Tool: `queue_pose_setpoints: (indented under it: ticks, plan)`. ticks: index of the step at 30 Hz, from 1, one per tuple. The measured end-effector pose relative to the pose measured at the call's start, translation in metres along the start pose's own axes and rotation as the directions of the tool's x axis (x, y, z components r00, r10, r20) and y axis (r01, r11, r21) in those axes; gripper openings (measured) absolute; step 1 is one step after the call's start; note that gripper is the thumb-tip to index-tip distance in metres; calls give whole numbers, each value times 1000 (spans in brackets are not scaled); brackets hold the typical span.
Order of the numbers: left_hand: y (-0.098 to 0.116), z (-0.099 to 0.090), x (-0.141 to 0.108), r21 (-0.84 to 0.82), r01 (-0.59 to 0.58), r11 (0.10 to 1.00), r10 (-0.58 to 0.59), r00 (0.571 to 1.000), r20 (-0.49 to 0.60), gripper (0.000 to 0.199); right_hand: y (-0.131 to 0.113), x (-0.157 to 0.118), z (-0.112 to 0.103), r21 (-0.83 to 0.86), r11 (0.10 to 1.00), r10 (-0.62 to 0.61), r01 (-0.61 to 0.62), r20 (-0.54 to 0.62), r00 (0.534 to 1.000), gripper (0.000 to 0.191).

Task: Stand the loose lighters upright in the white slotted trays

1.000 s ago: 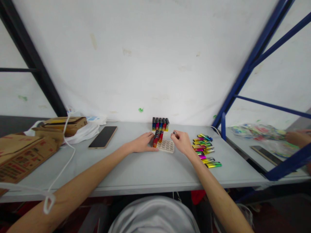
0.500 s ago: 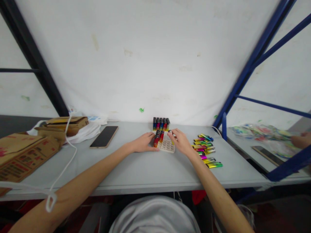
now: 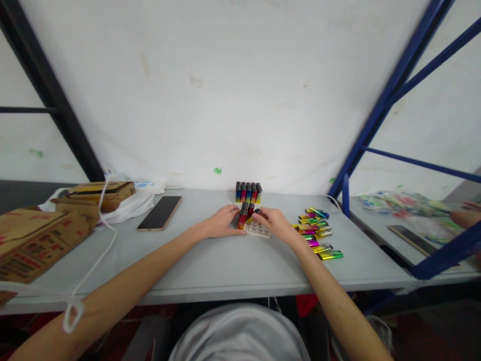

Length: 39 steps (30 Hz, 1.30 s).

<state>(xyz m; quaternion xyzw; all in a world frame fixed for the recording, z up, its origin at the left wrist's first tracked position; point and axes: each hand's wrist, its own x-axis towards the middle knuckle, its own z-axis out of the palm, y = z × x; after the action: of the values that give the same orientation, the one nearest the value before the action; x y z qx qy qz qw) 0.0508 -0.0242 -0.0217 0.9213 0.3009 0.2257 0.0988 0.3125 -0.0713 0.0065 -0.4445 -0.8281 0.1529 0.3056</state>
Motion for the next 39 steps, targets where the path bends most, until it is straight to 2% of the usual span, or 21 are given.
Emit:
queue_pose_setpoints:
  ticks: [6, 11, 14, 19, 23, 25, 27, 32, 34, 36, 39]
  plan:
    - [4, 2, 2, -34, 10, 999, -11, 1000, -18, 70, 5, 2, 6, -22, 999, 34, -33, 85, 996, 29]
    - [9, 2, 2, -36, 5, 999, -5, 1000, -13, 68, 11, 6, 18, -169, 985, -18, 21, 18, 1000, 19]
    - [12, 3, 3, -42, -4, 999, 4, 1000, -2, 67, 9, 6, 20, -233, 972, -27, 33, 27, 999, 23]
    - [12, 5, 4, -55, -4, 998, 3, 1000, -21, 66, 2, 4, 4, -174, 985, 6, 16, 125, 992, 36]
    - [8, 4, 3, -67, -20, 998, 17, 999, -42, 65, 8, -1, -28, -170, 985, 63, -40, 132, 989, 37]
    - [5, 3, 3, -54, -21, 998, 19, 999, -37, 65, 20, -7, -50, -208, 976, 94, -69, 114, 989, 34]
    - [1, 1, 2, -29, -14, 999, 13, 999, -32, 66, 39, -16, -74, -250, 957, 181, -150, 108, 978, 31]
    - [-7, -3, -1, 25, 9, 1000, -7, 999, -45, 68, 111, -50, -122, -413, 831, 409, -373, -1, 912, 38]
    - [-9, -3, -1, 32, 13, 999, -11, 999, -50, 68, 139, -60, -133, -453, 783, 447, -426, -66, 892, 46]
    - [-9, -2, 0, 33, 10, 999, -8, 999, -50, 66, 160, -65, -139, -470, 726, 510, -501, -120, 852, 55]
    - [-9, -1, 0, 30, 7, 1000, -6, 999, -46, 62, 175, -61, -137, -477, 654, 602, -587, -141, 786, 62]
